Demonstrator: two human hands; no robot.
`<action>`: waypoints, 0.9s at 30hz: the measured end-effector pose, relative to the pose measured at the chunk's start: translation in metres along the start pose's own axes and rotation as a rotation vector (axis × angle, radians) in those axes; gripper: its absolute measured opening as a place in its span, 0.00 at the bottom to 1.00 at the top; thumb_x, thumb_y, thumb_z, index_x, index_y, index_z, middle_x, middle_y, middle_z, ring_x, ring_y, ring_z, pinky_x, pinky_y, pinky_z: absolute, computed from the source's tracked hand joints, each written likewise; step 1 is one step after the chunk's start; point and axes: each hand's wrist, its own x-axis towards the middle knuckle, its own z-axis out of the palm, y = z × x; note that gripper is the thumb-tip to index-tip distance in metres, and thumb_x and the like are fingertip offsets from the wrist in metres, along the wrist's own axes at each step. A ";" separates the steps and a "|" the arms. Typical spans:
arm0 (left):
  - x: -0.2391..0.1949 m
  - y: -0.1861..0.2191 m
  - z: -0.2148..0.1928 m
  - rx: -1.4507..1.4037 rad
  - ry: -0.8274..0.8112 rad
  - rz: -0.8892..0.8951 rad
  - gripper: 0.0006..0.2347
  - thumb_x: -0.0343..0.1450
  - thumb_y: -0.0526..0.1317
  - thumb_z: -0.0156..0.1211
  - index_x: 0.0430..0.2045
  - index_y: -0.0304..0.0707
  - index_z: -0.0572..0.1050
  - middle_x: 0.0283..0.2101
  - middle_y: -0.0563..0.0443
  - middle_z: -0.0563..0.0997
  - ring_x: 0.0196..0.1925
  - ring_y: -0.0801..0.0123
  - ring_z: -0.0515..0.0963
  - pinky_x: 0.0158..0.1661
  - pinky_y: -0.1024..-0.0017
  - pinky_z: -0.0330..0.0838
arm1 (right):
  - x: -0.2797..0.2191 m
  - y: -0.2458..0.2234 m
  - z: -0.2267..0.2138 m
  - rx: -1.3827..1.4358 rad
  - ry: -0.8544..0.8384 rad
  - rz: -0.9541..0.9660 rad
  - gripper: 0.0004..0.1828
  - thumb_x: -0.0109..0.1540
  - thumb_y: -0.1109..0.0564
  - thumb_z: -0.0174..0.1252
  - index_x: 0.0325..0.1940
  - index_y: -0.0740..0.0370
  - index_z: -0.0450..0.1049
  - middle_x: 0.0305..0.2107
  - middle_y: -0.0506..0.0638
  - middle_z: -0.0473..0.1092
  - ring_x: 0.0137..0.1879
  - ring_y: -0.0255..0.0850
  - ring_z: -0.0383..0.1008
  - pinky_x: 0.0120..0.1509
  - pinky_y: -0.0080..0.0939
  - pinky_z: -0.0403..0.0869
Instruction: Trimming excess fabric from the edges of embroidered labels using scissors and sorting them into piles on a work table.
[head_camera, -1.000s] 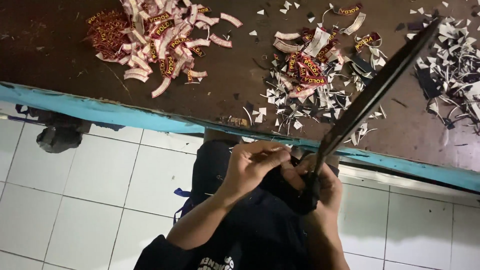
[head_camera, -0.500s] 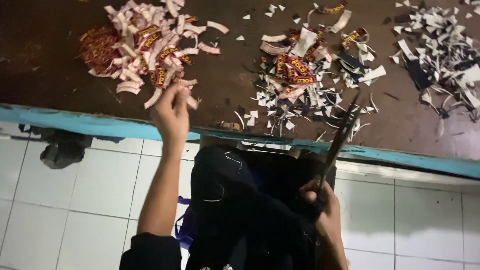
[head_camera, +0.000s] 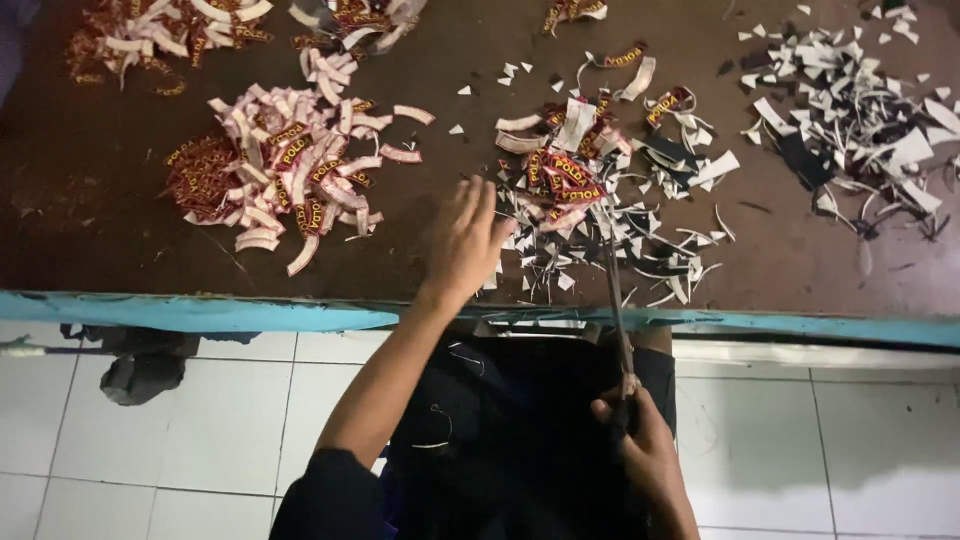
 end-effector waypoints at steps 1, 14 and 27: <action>0.008 0.000 0.017 -0.134 0.050 -0.034 0.23 0.76 0.43 0.58 0.64 0.29 0.65 0.68 0.31 0.68 0.70 0.47 0.67 0.69 0.57 0.64 | -0.001 -0.002 0.001 0.018 0.013 0.031 0.17 0.59 0.45 0.61 0.49 0.53 0.76 0.44 0.52 0.78 0.53 0.45 0.76 0.59 0.47 0.70; 0.124 -0.049 0.071 -0.065 -0.009 0.230 0.13 0.64 0.38 0.75 0.42 0.51 0.85 0.44 0.53 0.88 0.49 0.57 0.79 0.52 0.57 0.70 | 0.023 -0.001 0.005 -0.065 0.003 0.158 0.17 0.62 0.45 0.60 0.52 0.51 0.75 0.47 0.51 0.79 0.55 0.46 0.78 0.62 0.46 0.70; 0.080 -0.005 -0.022 -1.094 0.010 -0.379 0.09 0.69 0.42 0.65 0.37 0.38 0.83 0.37 0.50 0.85 0.40 0.70 0.80 0.46 0.71 0.75 | 0.025 -0.013 0.016 0.007 0.032 0.261 0.22 0.64 0.50 0.59 0.63 0.50 0.69 0.56 0.54 0.76 0.64 0.51 0.74 0.70 0.53 0.66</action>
